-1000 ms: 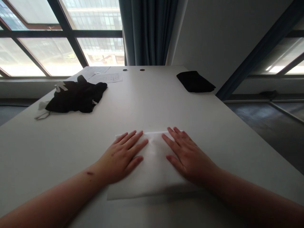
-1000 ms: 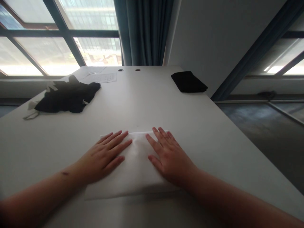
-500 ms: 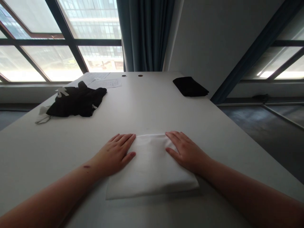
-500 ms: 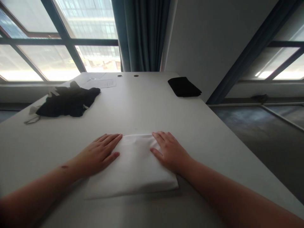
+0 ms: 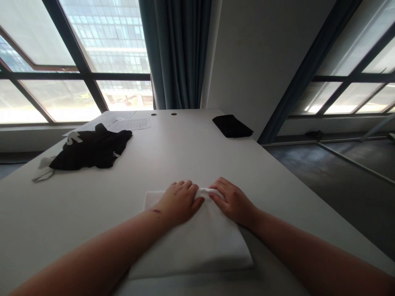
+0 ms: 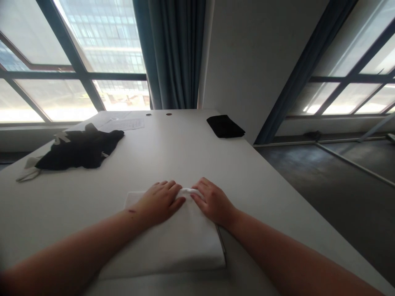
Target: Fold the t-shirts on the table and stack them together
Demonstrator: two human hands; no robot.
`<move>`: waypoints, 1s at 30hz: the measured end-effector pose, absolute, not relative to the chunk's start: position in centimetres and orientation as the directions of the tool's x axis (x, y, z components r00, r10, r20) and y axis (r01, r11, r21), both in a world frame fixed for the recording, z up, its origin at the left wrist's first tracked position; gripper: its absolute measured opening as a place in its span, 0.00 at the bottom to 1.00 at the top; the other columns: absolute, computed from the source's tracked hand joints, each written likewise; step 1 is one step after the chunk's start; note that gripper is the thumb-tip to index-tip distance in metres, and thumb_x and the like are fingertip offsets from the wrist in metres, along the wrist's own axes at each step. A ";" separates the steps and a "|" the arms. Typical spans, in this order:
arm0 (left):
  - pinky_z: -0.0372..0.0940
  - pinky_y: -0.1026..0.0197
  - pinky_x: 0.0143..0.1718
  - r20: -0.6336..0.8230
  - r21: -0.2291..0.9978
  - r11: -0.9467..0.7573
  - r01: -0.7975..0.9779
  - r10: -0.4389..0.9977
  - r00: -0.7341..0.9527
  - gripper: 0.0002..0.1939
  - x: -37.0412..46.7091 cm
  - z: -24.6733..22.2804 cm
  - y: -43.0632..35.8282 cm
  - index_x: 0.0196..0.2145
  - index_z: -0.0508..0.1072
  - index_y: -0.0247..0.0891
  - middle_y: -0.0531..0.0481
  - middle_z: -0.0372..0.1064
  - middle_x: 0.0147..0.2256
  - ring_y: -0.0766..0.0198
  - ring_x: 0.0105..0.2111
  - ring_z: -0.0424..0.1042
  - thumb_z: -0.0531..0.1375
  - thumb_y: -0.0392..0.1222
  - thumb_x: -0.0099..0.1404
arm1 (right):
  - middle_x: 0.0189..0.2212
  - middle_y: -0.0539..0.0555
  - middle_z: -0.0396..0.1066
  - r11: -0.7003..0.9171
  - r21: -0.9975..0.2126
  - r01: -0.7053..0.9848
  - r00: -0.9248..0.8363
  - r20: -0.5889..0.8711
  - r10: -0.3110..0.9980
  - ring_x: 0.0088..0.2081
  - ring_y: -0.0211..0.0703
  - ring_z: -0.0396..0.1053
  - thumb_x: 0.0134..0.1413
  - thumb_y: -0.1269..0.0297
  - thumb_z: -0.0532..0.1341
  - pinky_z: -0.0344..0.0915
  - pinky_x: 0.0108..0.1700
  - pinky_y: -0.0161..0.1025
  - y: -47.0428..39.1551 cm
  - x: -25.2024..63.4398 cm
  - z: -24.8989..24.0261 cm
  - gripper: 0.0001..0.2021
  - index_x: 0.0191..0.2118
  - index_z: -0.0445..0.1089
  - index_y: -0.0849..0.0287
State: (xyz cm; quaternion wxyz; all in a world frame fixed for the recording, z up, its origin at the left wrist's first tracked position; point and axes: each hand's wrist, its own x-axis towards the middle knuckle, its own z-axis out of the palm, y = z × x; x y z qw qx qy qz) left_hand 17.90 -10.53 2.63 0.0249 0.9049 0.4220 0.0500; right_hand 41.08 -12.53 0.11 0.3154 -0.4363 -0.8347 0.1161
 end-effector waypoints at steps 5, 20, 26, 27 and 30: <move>0.70 0.51 0.49 0.151 0.097 -0.627 0.773 0.777 0.612 0.16 17.3 0.7 -10.0 0.44 0.71 0.39 0.43 0.77 0.42 0.52 0.44 0.78 0.50 0.52 0.81 | 0.38 0.57 0.73 0.612 -0.523 0.593 -0.427 0.441 0.790 0.42 0.49 0.73 0.74 0.60 0.57 0.73 0.47 0.45 -12.4 41.2 0.6 0.10 0.45 0.75 0.55; 0.71 0.55 0.40 0.259 0.057 -0.598 0.799 0.782 0.567 0.18 15.9 -0.3 -8.9 0.45 0.69 0.39 0.44 0.78 0.35 0.55 0.36 0.80 0.44 0.50 0.82 | 0.53 0.58 0.78 0.027 -0.965 0.259 -0.342 -0.065 0.938 0.49 0.53 0.79 0.63 0.50 0.66 0.77 0.51 0.49 -13.2 42.7 0.9 0.40 0.76 0.53 0.48; 0.69 0.55 0.42 0.101 0.119 -0.576 0.809 0.817 0.568 0.17 16.5 1.3 -8.9 0.43 0.68 0.41 0.46 0.80 0.37 0.54 0.39 0.81 0.44 0.48 0.83 | 0.57 0.58 0.78 0.116 -0.920 0.375 -0.392 -0.044 0.919 0.56 0.59 0.77 0.60 0.54 0.68 0.70 0.62 0.57 -13.4 42.3 1.0 0.26 0.62 0.76 0.52; 0.69 0.55 0.42 0.080 0.125 -0.563 0.817 0.827 0.557 0.17 16.6 1.6 -9.0 0.42 0.68 0.42 0.46 0.80 0.37 0.54 0.39 0.81 0.44 0.48 0.83 | 0.57 0.58 0.78 0.100 -0.924 0.368 -0.372 -0.048 0.927 0.56 0.58 0.77 0.60 0.55 0.68 0.70 0.63 0.57 -13.5 42.1 0.9 0.25 0.62 0.76 0.52; 0.68 0.55 0.41 0.033 0.073 -0.496 0.865 0.869 0.495 0.19 16.5 2.3 -9.1 0.41 0.69 0.41 0.45 0.80 0.36 0.53 0.38 0.81 0.44 0.51 0.82 | 0.56 0.56 0.79 0.074 -0.940 0.333 -0.287 -0.027 0.957 0.56 0.55 0.77 0.60 0.56 0.67 0.68 0.65 0.54 -14.0 41.4 0.7 0.20 0.57 0.80 0.53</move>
